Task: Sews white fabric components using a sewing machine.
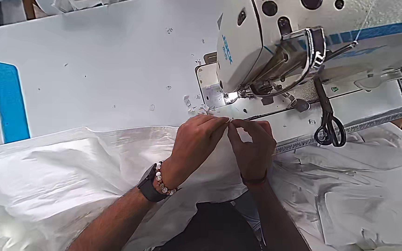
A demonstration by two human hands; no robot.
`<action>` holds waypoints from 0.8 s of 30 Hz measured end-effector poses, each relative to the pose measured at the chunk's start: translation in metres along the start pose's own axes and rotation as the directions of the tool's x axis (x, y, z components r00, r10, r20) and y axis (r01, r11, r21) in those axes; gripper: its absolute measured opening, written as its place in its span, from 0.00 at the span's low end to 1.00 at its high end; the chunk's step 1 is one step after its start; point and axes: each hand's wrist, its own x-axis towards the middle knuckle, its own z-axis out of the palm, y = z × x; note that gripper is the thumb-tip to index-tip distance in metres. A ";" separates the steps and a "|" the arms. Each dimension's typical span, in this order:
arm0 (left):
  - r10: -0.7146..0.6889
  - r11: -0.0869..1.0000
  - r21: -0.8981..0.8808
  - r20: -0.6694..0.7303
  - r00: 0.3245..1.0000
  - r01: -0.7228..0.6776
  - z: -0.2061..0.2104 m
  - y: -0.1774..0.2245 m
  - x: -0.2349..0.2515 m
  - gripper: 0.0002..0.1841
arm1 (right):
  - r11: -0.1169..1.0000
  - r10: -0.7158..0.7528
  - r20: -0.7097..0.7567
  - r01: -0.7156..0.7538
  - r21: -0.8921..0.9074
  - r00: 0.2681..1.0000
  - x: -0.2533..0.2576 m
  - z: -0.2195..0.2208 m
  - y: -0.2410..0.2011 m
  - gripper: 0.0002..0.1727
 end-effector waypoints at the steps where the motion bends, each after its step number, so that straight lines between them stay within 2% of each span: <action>1: 0.019 0.999 0.029 -0.009 1.000 -0.019 0.001 0.001 0.000 0.11 | 0.996 -0.065 -0.032 0.063 -0.063 0.997 -0.001 0.001 -0.001 0.03; 3: 0.034 0.997 0.064 -0.022 0.999 -0.033 0.002 0.002 -0.001 0.12 | 0.974 -0.163 -0.065 0.150 -0.168 0.984 -0.002 0.001 -0.005 0.04; 5: 0.038 0.995 0.093 -0.028 0.999 -0.035 0.004 0.001 -0.001 0.12 | 0.958 -0.193 -0.030 0.182 -0.221 0.981 -0.001 -0.001 -0.008 0.05; 8: 0.020 0.995 0.096 -0.031 0.999 -0.017 0.005 -0.001 0.000 0.11 | 0.979 -0.147 0.052 0.152 -0.135 0.988 -0.001 -0.006 -0.009 0.08; 11: -0.099 0.995 -0.016 -0.009 0.995 0.099 0.006 -0.006 0.003 0.10 | 0.993 0.015 0.177 -0.035 0.110 0.984 0.003 -0.012 -0.004 0.11; 13: -0.175 0.975 -0.130 0.034 0.984 0.178 0.005 -0.008 0.006 0.10 | 0.945 0.145 0.300 -0.222 0.241 0.943 0.013 -0.016 -0.002 0.11; 17: -0.127 0.979 -0.155 0.034 0.991 0.131 0.000 -0.008 0.008 0.09 | 0.868 0.235 0.441 -0.391 0.307 0.866 0.028 -0.023 -0.003 0.07; 21: -0.096 0.988 -0.111 0.064 0.993 0.103 -0.005 -0.006 0.008 0.10 | 0.822 0.250 0.461 -0.438 0.363 0.852 0.030 -0.021 -0.006 0.04; 24: -0.153 0.985 -0.056 0.136 0.979 0.162 -0.012 -0.002 0.008 0.11 | 0.906 0.241 0.339 -0.336 0.258 0.909 0.024 -0.015 -0.009 0.02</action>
